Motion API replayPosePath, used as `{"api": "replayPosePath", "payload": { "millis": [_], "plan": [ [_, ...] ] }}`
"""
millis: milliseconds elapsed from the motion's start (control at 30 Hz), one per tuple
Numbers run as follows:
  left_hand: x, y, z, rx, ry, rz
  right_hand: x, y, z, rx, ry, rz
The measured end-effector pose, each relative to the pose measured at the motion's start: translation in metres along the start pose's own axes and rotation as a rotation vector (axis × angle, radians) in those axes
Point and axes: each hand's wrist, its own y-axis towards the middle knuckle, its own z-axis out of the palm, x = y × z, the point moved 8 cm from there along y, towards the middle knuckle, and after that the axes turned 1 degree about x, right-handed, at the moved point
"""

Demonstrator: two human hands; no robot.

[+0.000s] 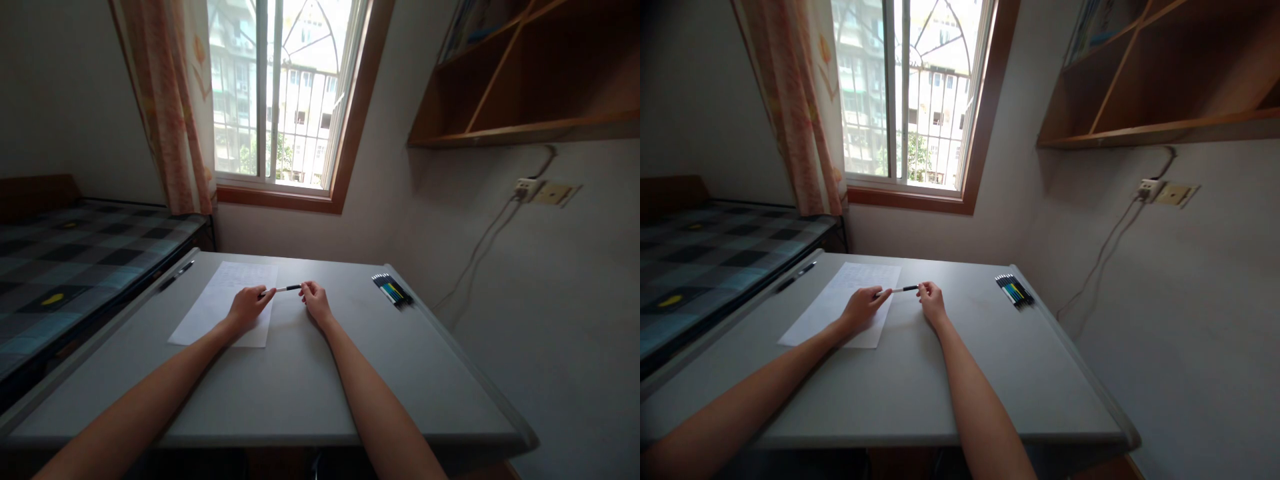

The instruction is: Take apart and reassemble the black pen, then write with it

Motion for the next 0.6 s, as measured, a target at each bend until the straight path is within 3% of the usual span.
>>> {"api": "replayPosePath", "payload": {
  "millis": [600],
  "plan": [
    [0.0010, 0.0005, -0.0005, 0.002, 0.000, -0.021, 0.0043, -0.0015, 0.0020, 0.012, 0.040, -0.027]
  ]
}}
